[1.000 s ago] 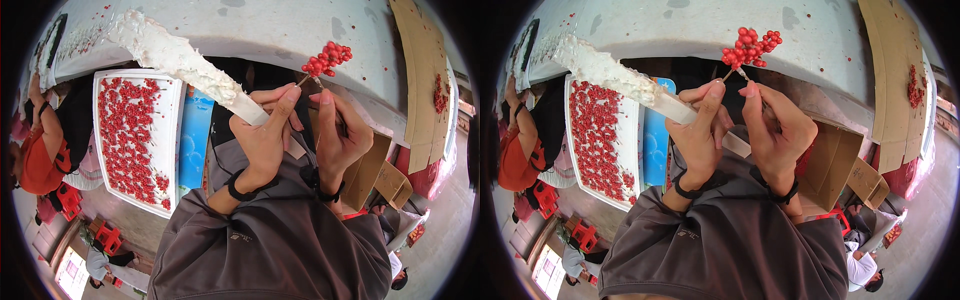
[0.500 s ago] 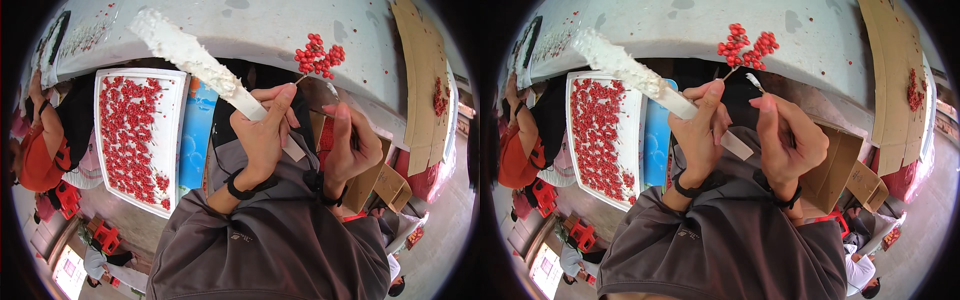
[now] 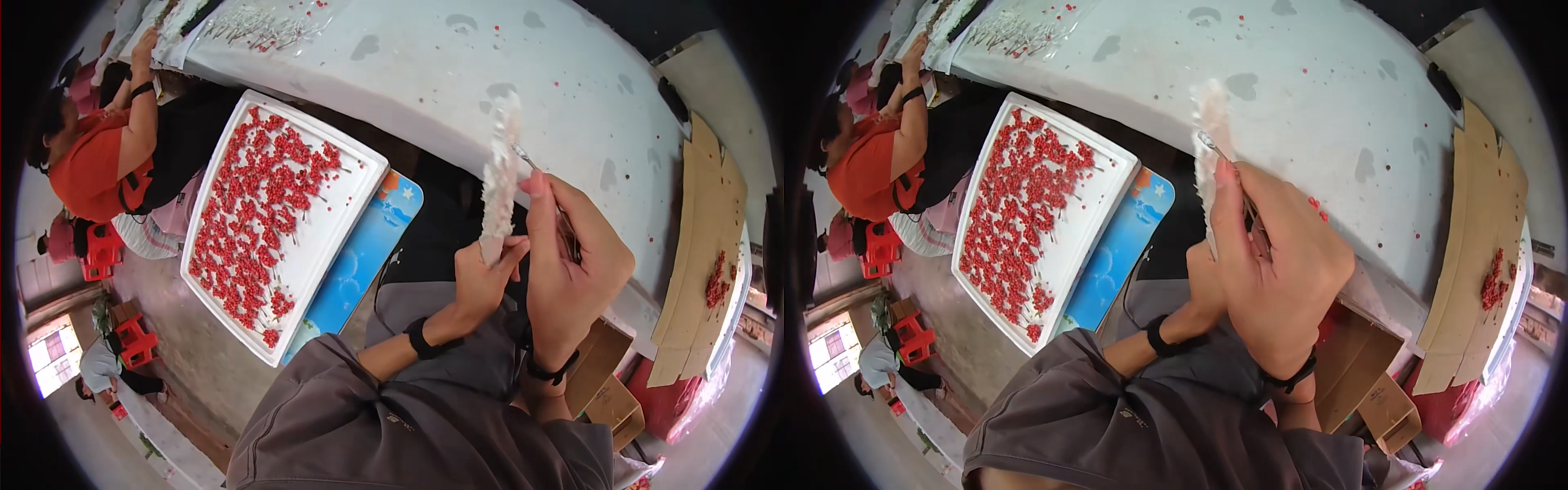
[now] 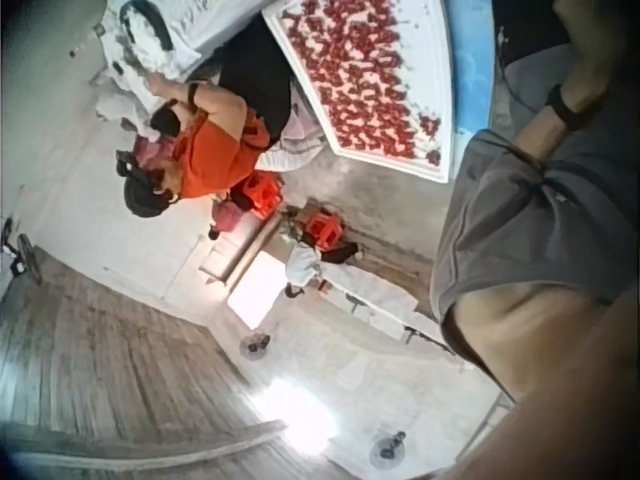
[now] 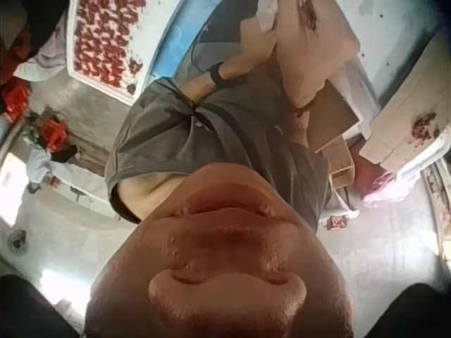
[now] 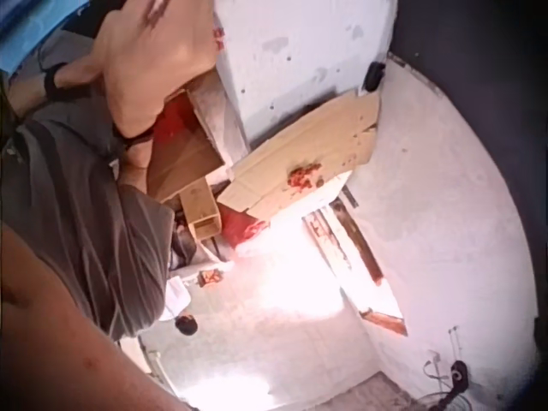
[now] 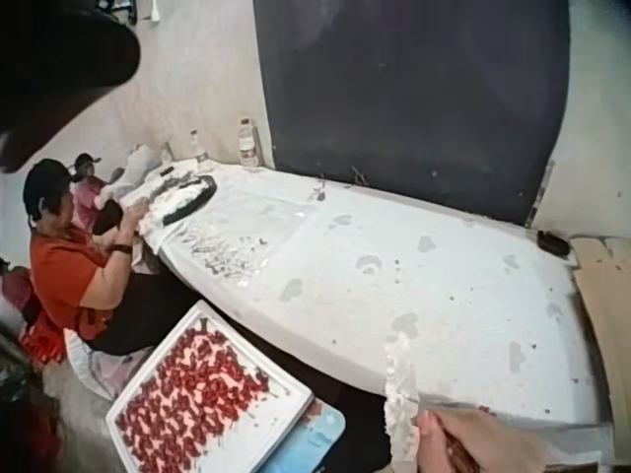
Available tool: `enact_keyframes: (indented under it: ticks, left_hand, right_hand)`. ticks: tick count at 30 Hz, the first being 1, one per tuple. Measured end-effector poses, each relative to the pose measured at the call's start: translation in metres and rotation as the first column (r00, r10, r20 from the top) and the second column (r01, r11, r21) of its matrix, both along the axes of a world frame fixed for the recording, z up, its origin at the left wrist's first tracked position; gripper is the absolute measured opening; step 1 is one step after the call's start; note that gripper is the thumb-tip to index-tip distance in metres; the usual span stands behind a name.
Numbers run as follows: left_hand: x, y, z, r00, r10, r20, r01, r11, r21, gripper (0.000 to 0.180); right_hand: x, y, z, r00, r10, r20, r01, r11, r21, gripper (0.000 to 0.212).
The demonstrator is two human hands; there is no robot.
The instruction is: The person is assembling red decorative berries onto floral stems.
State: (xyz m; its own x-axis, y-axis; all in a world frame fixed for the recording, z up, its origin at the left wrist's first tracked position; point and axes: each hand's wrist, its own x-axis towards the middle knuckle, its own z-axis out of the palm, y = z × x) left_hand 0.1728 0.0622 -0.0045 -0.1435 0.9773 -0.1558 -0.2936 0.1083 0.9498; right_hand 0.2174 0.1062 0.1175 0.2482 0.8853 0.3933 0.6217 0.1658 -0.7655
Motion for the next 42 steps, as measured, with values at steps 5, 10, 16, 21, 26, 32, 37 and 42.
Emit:
enact_keyframes:
  ticks: [5,10,16,21,26,32,37,42]
  left_hand:
    - [0.002,0.003,-0.009,0.998,-0.044,-0.054,0.047,0.998,0.050,0.017]
    - [-0.003,0.005,-0.011,0.996,-0.093,0.004,0.093,0.996,0.014,0.018]
    - [-0.006,0.005,-0.005,0.995,-0.093,-0.018,0.093,0.995,-0.024,0.019]
    - [-0.005,0.004,-0.008,0.994,-0.109,-0.018,0.109,0.994,0.003,0.020]
    - [-0.006,0.003,-0.013,0.996,-0.088,-0.006,0.088,0.996,0.021,0.019]
    - [-0.005,0.003,-0.013,0.990,-0.129,0.056,0.132,0.990,-0.059,0.017]
    - [-0.005,0.006,-0.014,0.979,-0.084,0.188,0.104,0.990,-0.098,0.015]
    - [-0.028,0.021,0.032,0.970,-0.079,0.231,0.131,0.967,-0.220,0.014]
  right_hand:
    - [0.002,0.000,0.003,0.998,0.038,0.042,-0.036,0.998,-0.047,0.009]
    - [0.006,-0.007,-0.006,0.999,-0.035,0.032,0.037,0.997,-0.072,0.009]
    - [0.006,-0.001,-0.015,0.997,-0.070,0.043,0.073,0.995,-0.063,0.008]
    - [0.006,-0.002,-0.014,0.997,-0.025,0.069,0.030,0.996,-0.078,0.008]
    - [0.001,-0.004,-0.014,1.000,-0.010,0.028,0.012,0.996,-0.084,0.008]
    - [0.003,-0.014,-0.007,0.996,-0.070,-0.059,0.070,0.998,-0.001,0.010]
    - [0.023,-0.038,-0.020,0.979,-0.187,-0.075,0.192,0.979,0.071,0.014]
    - [0.045,-0.066,-0.046,0.976,-0.128,-0.177,0.157,0.975,0.160,0.005]
